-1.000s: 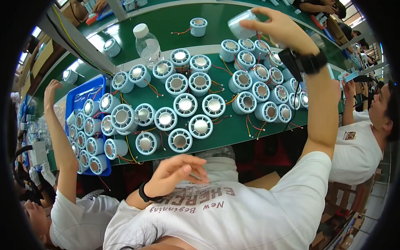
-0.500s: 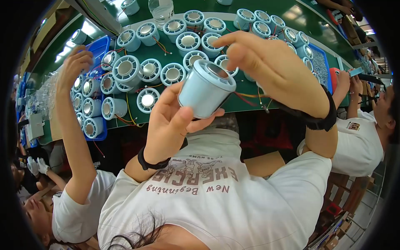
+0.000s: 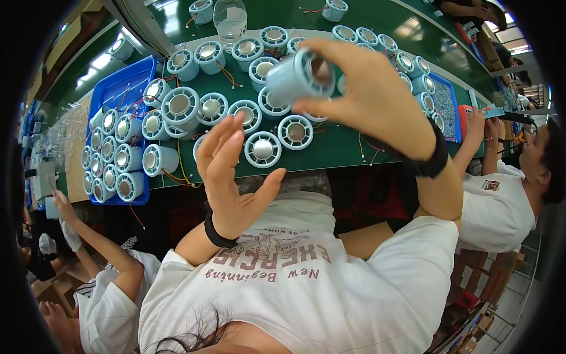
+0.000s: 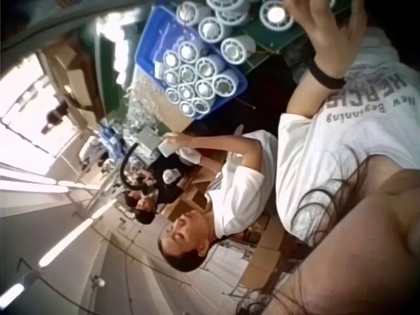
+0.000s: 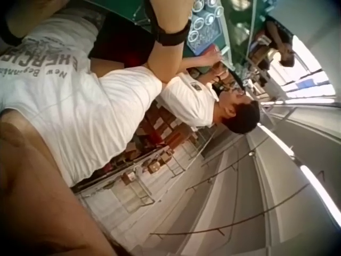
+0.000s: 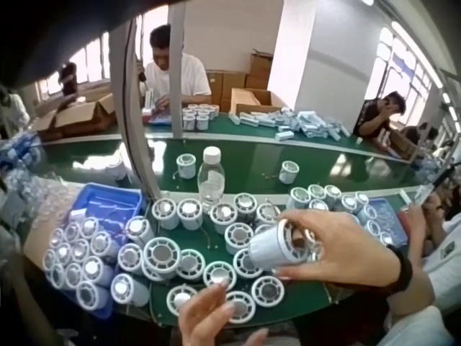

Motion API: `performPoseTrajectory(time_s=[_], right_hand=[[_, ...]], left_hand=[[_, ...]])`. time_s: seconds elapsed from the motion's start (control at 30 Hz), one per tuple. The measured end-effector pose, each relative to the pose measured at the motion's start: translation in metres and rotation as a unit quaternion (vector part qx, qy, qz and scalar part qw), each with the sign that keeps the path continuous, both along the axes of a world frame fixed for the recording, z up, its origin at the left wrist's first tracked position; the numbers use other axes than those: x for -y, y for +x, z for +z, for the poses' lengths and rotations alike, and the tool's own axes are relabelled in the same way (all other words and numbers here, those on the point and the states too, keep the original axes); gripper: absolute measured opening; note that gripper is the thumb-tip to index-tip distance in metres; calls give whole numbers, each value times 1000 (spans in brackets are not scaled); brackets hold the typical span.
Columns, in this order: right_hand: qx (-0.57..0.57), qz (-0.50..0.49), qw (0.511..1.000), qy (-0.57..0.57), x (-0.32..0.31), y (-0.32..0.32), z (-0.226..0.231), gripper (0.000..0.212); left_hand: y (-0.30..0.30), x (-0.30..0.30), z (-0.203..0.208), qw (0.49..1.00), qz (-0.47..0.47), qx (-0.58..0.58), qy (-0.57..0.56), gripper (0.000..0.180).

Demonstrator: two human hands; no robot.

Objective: The person wipes a blue cylindrical component with a cloth and places it into a cardboard box, then repeats the process with a blue fan assembly.

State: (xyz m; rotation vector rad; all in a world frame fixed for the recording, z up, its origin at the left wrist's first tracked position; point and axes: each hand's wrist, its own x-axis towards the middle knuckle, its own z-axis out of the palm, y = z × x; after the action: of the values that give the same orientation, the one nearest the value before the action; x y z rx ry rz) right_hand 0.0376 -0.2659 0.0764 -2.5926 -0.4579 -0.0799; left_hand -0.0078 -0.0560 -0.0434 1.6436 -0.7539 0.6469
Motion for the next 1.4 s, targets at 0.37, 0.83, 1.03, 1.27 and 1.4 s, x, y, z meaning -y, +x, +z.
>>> performPoseTrajectory(time_s=[0.37,0.83,1.03,1.27,1.4], right_hand=[[33,-15,980,-194,92,144,-78,69],[-31,-174,965,-192,186,231,-54,67],[-48,-267,923,-272,225,258,-104,71],[-17,-205,935,-290,254,242,-110,73],[-11,-252,941,-226,252,224,-95,69]], left_hand=[[-5,-14,5,995,-77,-66,21,44],[-4,-14,2,927,-300,-227,-1,35],[4,-13,0,914,-314,-255,-9,32],[5,-8,2,901,-322,-292,-2,30],[0,-10,2,892,-328,-312,14,28]])
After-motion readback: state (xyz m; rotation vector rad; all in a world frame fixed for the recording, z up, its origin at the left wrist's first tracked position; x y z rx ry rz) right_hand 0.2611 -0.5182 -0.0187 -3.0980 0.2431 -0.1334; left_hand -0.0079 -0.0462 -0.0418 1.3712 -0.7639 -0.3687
